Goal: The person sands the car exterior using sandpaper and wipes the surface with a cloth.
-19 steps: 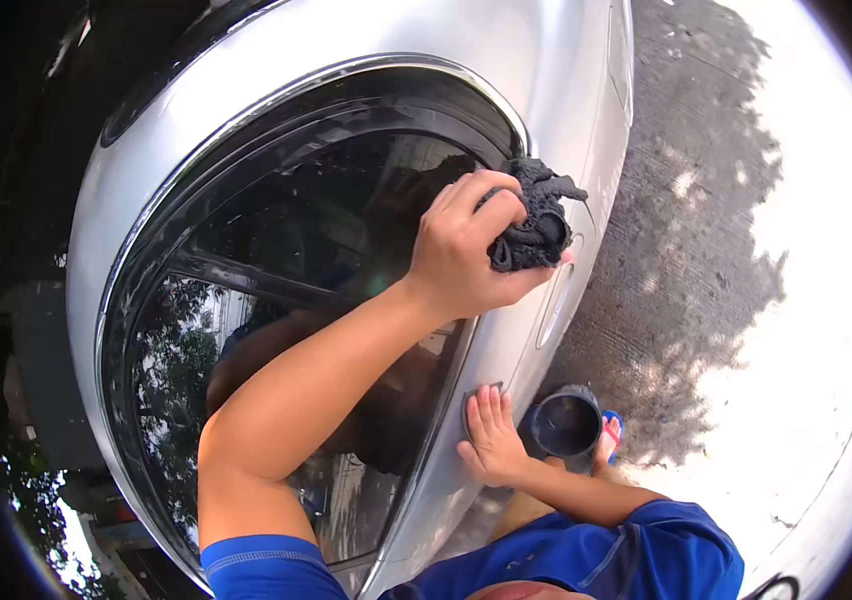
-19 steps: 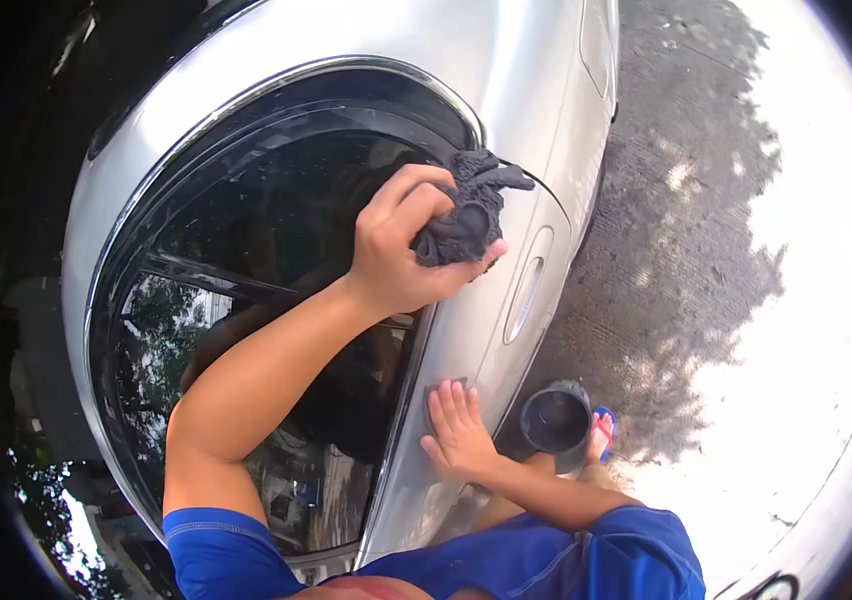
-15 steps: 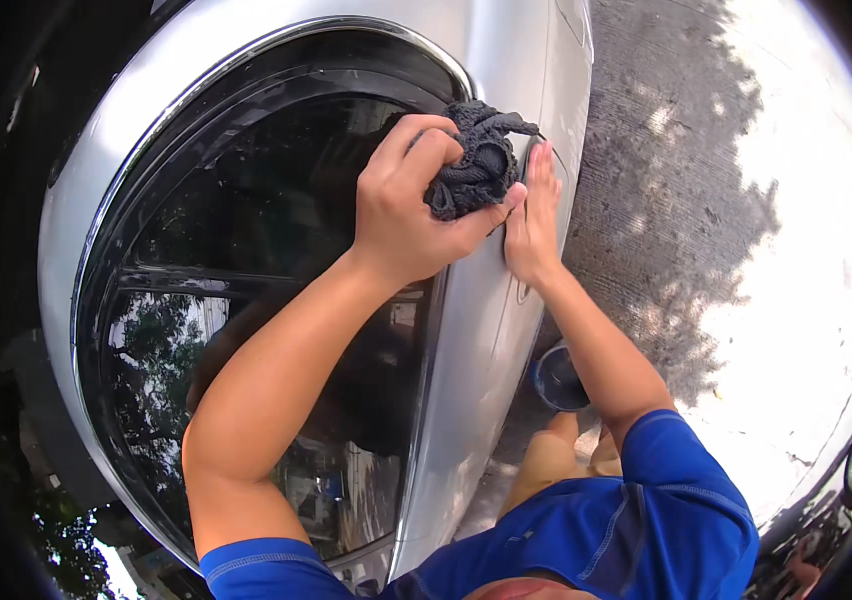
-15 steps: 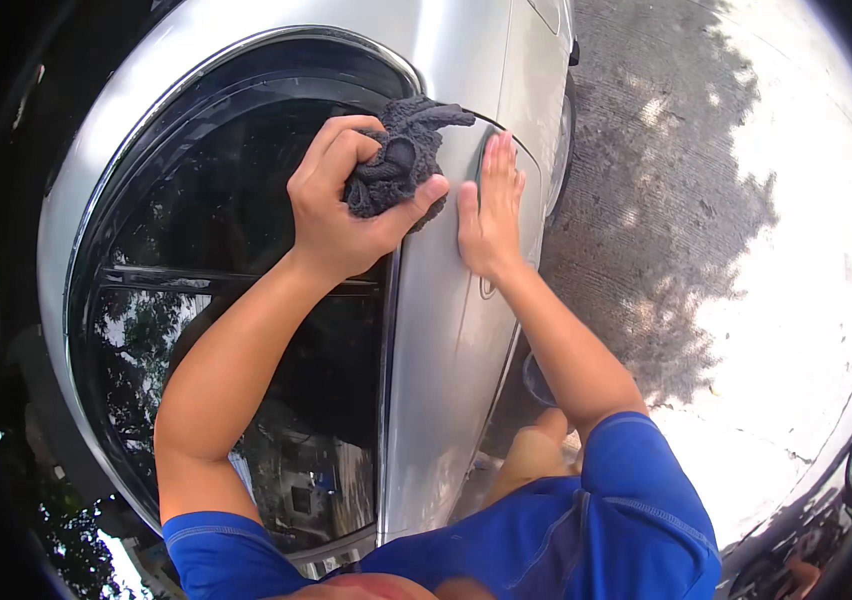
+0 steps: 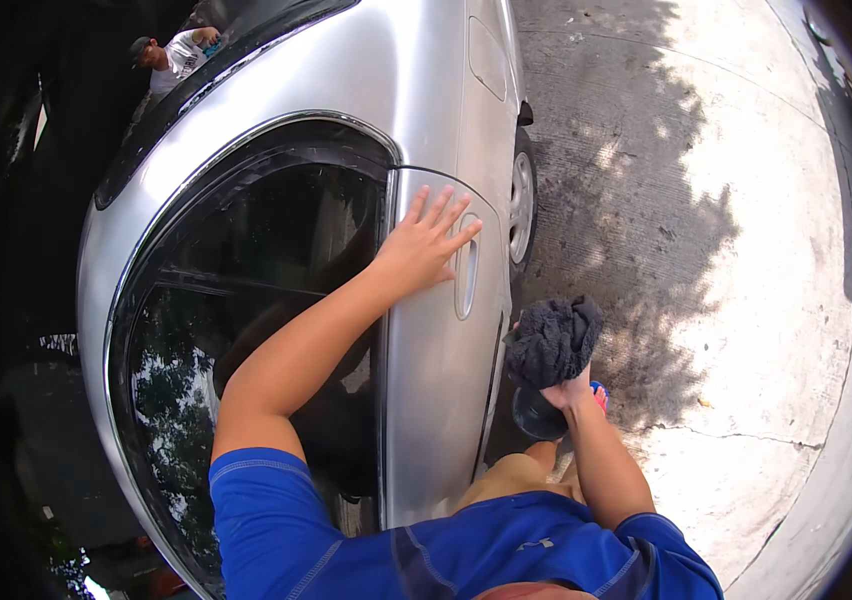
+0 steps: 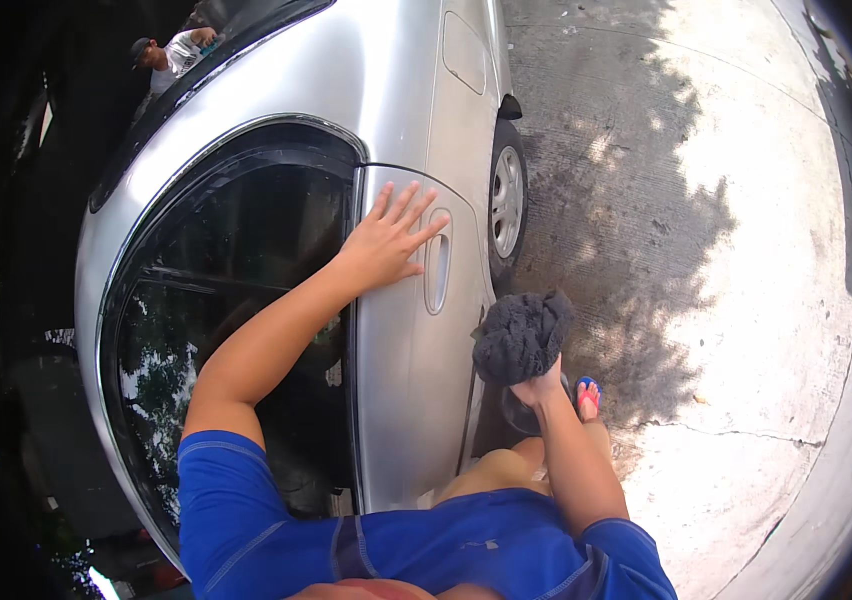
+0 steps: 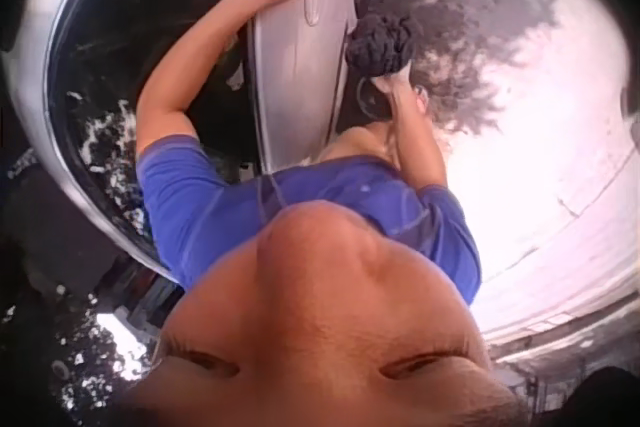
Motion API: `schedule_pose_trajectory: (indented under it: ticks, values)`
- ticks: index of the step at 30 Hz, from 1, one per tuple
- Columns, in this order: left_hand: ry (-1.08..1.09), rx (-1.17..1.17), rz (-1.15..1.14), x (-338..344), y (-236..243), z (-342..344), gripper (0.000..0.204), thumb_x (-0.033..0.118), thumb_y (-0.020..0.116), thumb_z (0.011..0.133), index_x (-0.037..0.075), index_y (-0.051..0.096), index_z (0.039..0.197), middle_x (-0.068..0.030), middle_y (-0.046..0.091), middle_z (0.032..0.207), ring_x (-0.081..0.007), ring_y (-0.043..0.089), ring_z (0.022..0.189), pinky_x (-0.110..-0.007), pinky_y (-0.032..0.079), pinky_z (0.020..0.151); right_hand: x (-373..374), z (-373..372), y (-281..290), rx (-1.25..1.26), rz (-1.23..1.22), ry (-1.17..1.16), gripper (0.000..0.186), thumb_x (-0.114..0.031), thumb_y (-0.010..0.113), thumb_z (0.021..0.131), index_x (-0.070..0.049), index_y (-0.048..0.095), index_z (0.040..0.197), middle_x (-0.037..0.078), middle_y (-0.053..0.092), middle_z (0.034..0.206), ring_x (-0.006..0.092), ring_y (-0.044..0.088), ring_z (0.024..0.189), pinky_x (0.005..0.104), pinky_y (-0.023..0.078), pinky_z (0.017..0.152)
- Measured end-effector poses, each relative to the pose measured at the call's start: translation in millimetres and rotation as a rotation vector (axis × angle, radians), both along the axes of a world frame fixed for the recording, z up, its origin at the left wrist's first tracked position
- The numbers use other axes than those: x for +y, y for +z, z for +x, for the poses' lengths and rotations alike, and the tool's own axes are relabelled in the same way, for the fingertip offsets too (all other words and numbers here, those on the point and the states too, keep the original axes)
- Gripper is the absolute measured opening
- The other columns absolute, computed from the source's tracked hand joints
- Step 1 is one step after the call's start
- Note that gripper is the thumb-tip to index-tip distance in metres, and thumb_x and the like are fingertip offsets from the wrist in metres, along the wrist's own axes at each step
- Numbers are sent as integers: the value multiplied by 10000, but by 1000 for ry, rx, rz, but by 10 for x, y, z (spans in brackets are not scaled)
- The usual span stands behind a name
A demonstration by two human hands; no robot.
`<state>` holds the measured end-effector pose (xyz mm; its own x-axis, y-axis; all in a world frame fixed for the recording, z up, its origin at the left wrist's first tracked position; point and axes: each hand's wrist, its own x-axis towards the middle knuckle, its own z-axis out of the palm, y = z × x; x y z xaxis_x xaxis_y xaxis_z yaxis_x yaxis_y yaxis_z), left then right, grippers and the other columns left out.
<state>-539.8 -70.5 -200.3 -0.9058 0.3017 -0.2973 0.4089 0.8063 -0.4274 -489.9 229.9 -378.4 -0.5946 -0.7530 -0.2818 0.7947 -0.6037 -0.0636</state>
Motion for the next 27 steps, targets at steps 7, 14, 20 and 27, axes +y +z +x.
schedule_pose_trajectory:
  ticks: [7,14,20,27]
  values:
    - [253,-110,-325,391,-667,-723,918,670,499,992,69,326,1664,-169,211,1761,-376,115,1638,-613,48,1308,1869,-94,-751,-84,461,-50,512,-558,393,1113,-156,625,1329,59,711,1183,245,699,1041,425,578,946]
    - [164,-85,-86,506,-537,874,913,591,540,1007,-20,306,1644,-166,221,1757,-321,132,1643,-519,72,1329,3061,-441,-761,-35,654,19,461,-594,424,1095,-224,694,1145,-15,732,1025,181,690,903,389,572,856]
    - [104,-226,-3,537,-240,1565,968,634,580,966,36,287,1668,-144,204,1767,-300,127,1647,-525,56,1329,3021,-798,-500,-148,808,-182,464,-595,418,1091,-214,682,1088,-1,706,949,207,674,837,402,561,779]
    - [200,-46,-201,376,-647,-168,1012,675,562,950,30,268,1672,-163,184,1766,-313,108,1648,-544,58,1326,2927,-999,-382,83,786,-43,449,-566,413,1101,-196,658,1032,10,691,920,213,665,809,401,555,760]
